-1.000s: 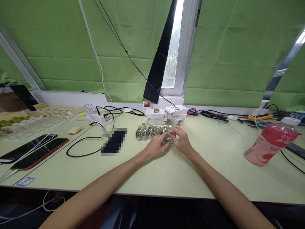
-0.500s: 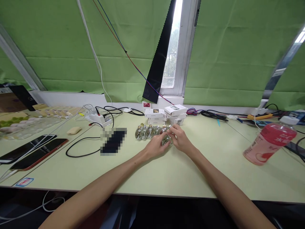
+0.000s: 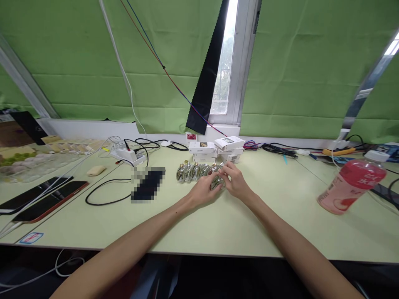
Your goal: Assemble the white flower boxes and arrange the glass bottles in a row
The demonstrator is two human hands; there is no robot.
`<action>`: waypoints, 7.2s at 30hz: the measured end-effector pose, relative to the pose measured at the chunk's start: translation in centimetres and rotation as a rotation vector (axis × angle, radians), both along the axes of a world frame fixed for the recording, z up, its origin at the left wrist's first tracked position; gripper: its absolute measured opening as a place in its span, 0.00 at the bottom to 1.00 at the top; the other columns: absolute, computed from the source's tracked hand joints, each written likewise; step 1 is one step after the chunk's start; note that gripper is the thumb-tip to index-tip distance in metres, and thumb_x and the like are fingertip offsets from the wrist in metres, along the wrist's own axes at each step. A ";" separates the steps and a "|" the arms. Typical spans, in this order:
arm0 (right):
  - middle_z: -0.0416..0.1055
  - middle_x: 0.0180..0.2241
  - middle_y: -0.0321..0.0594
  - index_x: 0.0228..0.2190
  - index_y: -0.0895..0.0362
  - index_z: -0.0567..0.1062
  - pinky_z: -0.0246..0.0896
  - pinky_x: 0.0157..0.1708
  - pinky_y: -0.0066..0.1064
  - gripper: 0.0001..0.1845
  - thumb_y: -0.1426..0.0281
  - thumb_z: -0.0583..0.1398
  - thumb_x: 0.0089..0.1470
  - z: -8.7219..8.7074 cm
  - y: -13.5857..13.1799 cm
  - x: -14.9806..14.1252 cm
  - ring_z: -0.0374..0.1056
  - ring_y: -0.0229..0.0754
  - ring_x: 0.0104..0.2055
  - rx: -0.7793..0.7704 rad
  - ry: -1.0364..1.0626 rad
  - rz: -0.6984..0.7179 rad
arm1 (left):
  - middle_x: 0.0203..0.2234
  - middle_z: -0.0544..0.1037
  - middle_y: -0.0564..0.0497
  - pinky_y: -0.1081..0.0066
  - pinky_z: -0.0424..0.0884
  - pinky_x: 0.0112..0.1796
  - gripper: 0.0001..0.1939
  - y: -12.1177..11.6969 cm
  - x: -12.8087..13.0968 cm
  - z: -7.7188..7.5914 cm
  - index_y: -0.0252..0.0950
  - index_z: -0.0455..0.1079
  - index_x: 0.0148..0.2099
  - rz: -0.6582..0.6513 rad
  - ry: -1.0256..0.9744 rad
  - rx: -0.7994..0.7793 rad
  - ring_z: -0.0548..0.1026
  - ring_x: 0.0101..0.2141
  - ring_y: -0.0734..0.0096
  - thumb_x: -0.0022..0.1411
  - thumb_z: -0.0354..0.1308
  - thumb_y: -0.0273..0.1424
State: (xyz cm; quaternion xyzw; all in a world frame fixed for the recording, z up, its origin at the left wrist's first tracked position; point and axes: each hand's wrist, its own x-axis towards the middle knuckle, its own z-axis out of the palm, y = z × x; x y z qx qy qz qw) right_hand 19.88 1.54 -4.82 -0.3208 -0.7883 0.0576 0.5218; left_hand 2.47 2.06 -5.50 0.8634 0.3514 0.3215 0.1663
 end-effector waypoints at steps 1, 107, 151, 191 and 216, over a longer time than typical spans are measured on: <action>0.59 0.31 0.38 0.28 0.53 0.63 0.58 0.35 0.35 0.12 0.74 0.52 0.64 0.1 0.0 0.0 0.59 0.43 0.35 0.009 -0.022 -0.002 | 0.21 0.72 0.57 0.74 0.59 0.25 0.14 0.0 0.0 0.0 0.36 0.69 0.51 0.001 0.004 -0.002 0.68 0.20 0.73 0.66 0.53 0.36; 0.77 0.39 0.47 0.46 0.59 0.76 0.62 0.48 0.42 0.16 0.67 0.62 0.55 -4.0 4.1 5.4 0.68 0.51 0.44 -0.310 -0.106 -0.487 | 0.24 0.77 0.52 0.72 0.64 0.29 0.20 -0.2 0.0 0.3 0.34 0.69 0.58 0.057 0.033 0.018 0.72 0.23 0.68 0.68 0.53 0.39; 0.68 0.27 0.38 0.40 0.56 0.76 0.60 0.29 0.32 0.22 0.53 0.51 0.65 -0.2 0.6 2.5 0.63 0.41 0.29 -0.321 0.346 -0.252 | 0.25 0.77 0.52 0.70 0.64 0.31 0.21 -0.3 -0.2 0.5 0.36 0.64 0.60 0.024 0.082 0.010 0.74 0.27 0.64 0.67 0.54 0.36; 0.71 0.40 0.43 0.49 0.52 0.76 0.65 0.36 0.34 0.18 0.59 0.52 0.67 0.3 -0.6 1.0 0.67 0.42 0.35 -0.192 0.295 -0.121 | 0.29 0.79 0.50 0.70 0.65 0.31 0.19 0.0 -0.2 0.3 0.36 0.67 0.57 0.006 0.076 0.025 0.75 0.28 0.64 0.68 0.53 0.37; 0.73 0.41 0.44 0.50 0.53 0.73 0.69 0.36 0.36 0.13 0.67 0.54 0.67 0.1 -0.7 0.2 0.69 0.44 0.39 0.022 0.113 -0.103 | 0.33 0.79 0.50 0.71 0.64 0.31 0.19 -0.2 -0.2 0.5 0.36 0.65 0.59 -0.024 0.070 0.020 0.74 0.28 0.66 0.68 0.52 0.36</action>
